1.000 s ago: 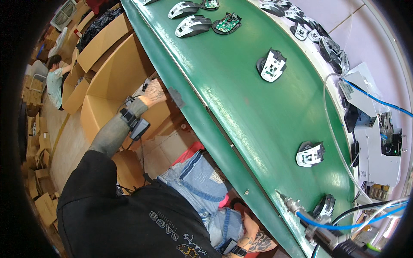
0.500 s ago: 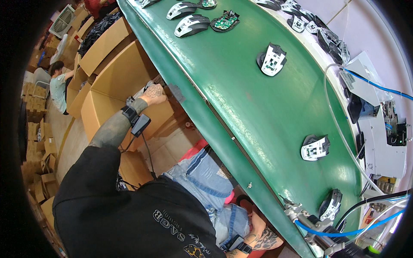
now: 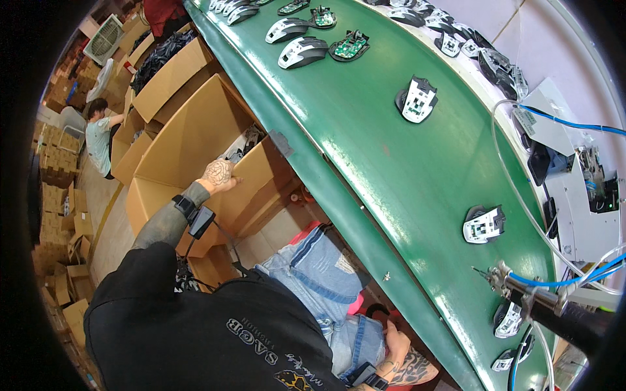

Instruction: Assembling computer mice using a pneumatic screwdriver on an assembly line.

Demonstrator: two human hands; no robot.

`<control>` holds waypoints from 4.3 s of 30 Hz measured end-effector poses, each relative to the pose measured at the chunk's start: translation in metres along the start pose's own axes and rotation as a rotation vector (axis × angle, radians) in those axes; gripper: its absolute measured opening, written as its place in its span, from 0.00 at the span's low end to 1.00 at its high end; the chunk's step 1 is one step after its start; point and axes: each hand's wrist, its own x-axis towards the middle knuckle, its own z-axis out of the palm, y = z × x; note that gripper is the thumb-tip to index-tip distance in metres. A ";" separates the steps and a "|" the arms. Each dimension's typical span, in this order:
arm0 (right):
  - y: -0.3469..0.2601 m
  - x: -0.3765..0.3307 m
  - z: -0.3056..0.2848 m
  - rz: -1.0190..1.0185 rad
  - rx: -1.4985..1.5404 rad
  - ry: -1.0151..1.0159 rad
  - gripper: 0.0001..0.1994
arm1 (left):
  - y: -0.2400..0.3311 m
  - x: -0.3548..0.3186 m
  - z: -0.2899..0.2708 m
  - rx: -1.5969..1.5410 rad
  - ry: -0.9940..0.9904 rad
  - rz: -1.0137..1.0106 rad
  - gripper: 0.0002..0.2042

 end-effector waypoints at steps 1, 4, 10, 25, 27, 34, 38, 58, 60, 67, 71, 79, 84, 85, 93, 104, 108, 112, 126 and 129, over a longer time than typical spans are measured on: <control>-0.004 -0.003 0.000 -0.001 0.004 -0.003 0.19 | 0.000 -0.006 -0.004 0.045 -0.006 0.001 0.22; -0.018 -0.016 -0.004 -0.013 -0.006 -0.006 0.21 | -0.006 -0.021 -0.010 0.146 0.016 0.036 0.20; -0.019 -0.019 -0.004 -0.110 0.105 0.057 0.21 | -0.002 -0.020 -0.035 0.094 0.126 0.033 0.20; -0.010 -0.012 0.002 -0.172 0.354 0.030 0.13 | 0.042 0.050 0.020 0.009 0.132 0.280 0.18; -0.012 -0.010 0.004 -0.166 0.371 0.013 0.12 | 0.044 0.045 0.017 0.006 0.107 0.265 0.21; -0.012 -0.014 0.001 -0.267 0.458 0.016 0.14 | 0.078 0.024 -0.023 -0.052 -0.019 0.126 0.24; -0.013 -0.019 -0.002 -0.227 0.368 0.042 0.15 | 0.070 0.030 -0.009 0.080 0.001 0.162 0.24; -0.078 -0.164 -0.048 -0.917 -0.139 -0.010 0.16 | 0.181 0.027 -0.234 -0.200 0.209 0.738 0.18; -0.095 -0.184 -0.066 -1.063 -0.131 0.083 0.16 | 0.161 0.094 -0.223 -0.089 0.689 0.598 0.23; -0.118 -0.219 -0.109 -1.163 0.061 0.473 0.11 | 0.181 0.157 -0.205 -0.178 0.548 0.375 0.33; -0.127 -0.213 -0.118 -1.132 0.144 0.514 0.09 | 0.229 0.178 -0.211 -0.309 0.646 0.335 0.28; -0.110 -0.178 -0.085 -1.017 0.204 0.617 0.07 | 0.270 0.210 -0.188 -0.192 0.459 0.082 0.26; -0.104 -0.186 -0.100 -0.920 0.363 0.667 0.06 | 0.261 0.217 -0.180 -0.187 0.565 0.146 0.27; -0.103 -0.185 -0.106 -0.953 0.345 0.721 0.06 | 0.261 0.219 -0.179 -0.194 0.580 0.158 0.26; -0.098 -0.135 -0.109 -0.983 0.378 1.043 0.08 | 0.268 0.216 -0.171 -0.228 0.604 0.199 0.27; -0.101 -0.132 -0.094 -0.808 0.498 1.016 0.09 | 0.168 0.220 -0.204 -0.280 1.148 0.484 0.24; -0.111 -0.135 -0.092 -0.798 0.442 1.069 0.08 | 0.096 0.221 -0.225 0.043 0.731 0.130 0.36; -0.118 -0.136 -0.098 -0.727 0.397 1.064 0.08 | 0.112 0.247 -0.243 -0.189 0.500 0.240 0.38; -0.086 -0.095 -0.080 -0.715 0.261 1.165 0.13 | 0.178 0.295 -0.252 -0.129 0.458 -0.106 0.32; -0.089 -0.092 -0.083 -0.755 0.314 1.131 0.11 | 0.161 0.295 -0.252 -0.165 0.332 0.139 0.33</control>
